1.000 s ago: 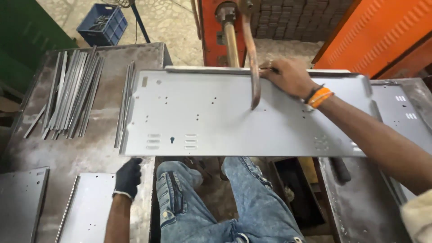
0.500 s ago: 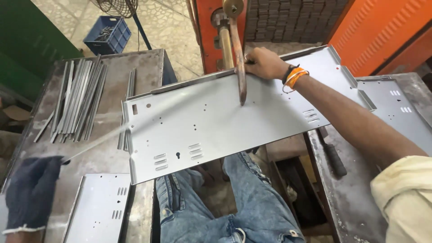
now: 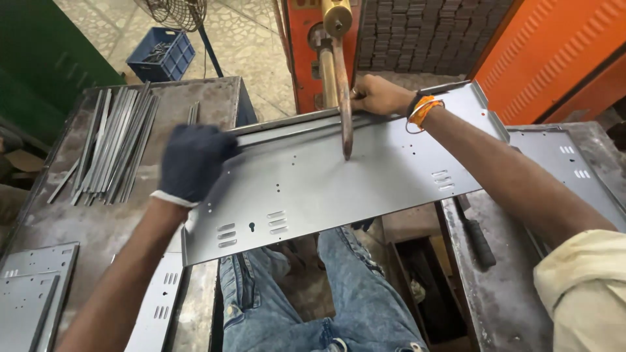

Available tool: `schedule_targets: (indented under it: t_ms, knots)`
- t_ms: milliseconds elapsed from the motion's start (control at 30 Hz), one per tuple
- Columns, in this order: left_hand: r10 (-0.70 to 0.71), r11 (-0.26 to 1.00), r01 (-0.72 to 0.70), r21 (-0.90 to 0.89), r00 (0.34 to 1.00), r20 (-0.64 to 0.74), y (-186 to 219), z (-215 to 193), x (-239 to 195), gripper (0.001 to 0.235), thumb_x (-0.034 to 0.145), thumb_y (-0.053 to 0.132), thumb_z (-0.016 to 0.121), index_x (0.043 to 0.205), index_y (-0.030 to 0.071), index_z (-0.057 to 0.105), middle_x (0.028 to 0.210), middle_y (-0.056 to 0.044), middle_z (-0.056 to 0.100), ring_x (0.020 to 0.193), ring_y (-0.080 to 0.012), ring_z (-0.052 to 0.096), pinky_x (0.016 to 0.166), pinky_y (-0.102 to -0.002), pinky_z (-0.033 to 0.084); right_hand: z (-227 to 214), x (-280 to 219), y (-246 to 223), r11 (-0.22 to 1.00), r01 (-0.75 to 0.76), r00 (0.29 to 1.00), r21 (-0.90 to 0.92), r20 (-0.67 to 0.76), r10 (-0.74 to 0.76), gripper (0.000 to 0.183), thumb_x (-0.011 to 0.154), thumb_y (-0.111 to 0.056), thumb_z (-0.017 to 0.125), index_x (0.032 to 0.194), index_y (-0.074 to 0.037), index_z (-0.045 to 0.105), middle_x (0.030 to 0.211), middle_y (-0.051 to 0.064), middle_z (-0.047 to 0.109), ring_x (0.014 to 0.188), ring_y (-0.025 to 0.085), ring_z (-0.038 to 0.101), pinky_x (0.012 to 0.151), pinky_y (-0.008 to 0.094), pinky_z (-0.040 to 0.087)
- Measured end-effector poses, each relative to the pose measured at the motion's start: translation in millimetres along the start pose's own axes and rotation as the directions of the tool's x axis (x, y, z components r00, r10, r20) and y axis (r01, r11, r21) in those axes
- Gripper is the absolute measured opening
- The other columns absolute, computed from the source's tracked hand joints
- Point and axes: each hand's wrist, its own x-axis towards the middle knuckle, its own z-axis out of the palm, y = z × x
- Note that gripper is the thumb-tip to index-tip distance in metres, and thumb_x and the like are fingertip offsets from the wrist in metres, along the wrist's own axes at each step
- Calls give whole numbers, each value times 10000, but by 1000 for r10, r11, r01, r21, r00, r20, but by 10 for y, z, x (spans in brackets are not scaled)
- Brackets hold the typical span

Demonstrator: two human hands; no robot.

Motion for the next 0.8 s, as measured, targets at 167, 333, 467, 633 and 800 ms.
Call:
schedule_targets:
  t_ms: [167, 333, 467, 633, 800]
  knots:
    - [86, 996, -85, 36, 996, -21, 31, 395, 287, 43, 944, 188, 657, 908, 165, 658, 804, -79, 638, 816, -277, 642, 830, -440, 462, 39, -78, 76, 997, 53, 998, 50, -26, -52, 260, 957, -228, 716, 953, 32, 737, 704, 161, 665, 639, 198, 556, 629, 398, 474]
    - [38, 984, -26, 176, 997, -64, 39, 422, 343, 159, 947, 284, 688, 873, 149, 649, 800, -87, 627, 807, -292, 630, 786, -454, 444, 51, -229, 53, 966, 242, 967, 90, -106, -233, 252, 947, -230, 713, 1076, -18, 759, 845, 146, 746, 698, 191, 640, 682, 366, 518]
    - [-113, 988, 127, 83, 981, -154, -216, 345, 260, 197, 925, 345, 706, 908, 150, 716, 881, -97, 674, 854, -314, 640, 830, -467, 449, 109, -317, -40, 985, 169, 973, -33, -155, -172, 258, 942, -249, 713, 1112, -66, 778, 888, 161, 763, 686, 244, 688, 680, 398, 532]
    - [-303, 947, 311, -82, 948, 96, -642, 175, -26, 192, 1031, 265, 663, 1006, 123, 791, 961, -126, 736, 905, -340, 681, 837, -478, 490, 221, -356, 33, 989, 12, 978, -144, -204, -42, 236, 979, -263, 708, 1077, -60, 779, 829, 187, 729, 664, 319, 661, 660, 457, 504]
    - [-449, 670, 562, -486, 827, 337, -638, 311, -129, 212, 969, 214, 686, 1095, 68, 773, 1012, -149, 781, 878, -255, 732, 832, -375, 547, 305, -339, 170, 938, 243, 888, -247, -332, -317, 190, 941, -184, 719, 1005, -10, 757, 875, 212, 700, 803, 398, 670, 721, 486, 509]
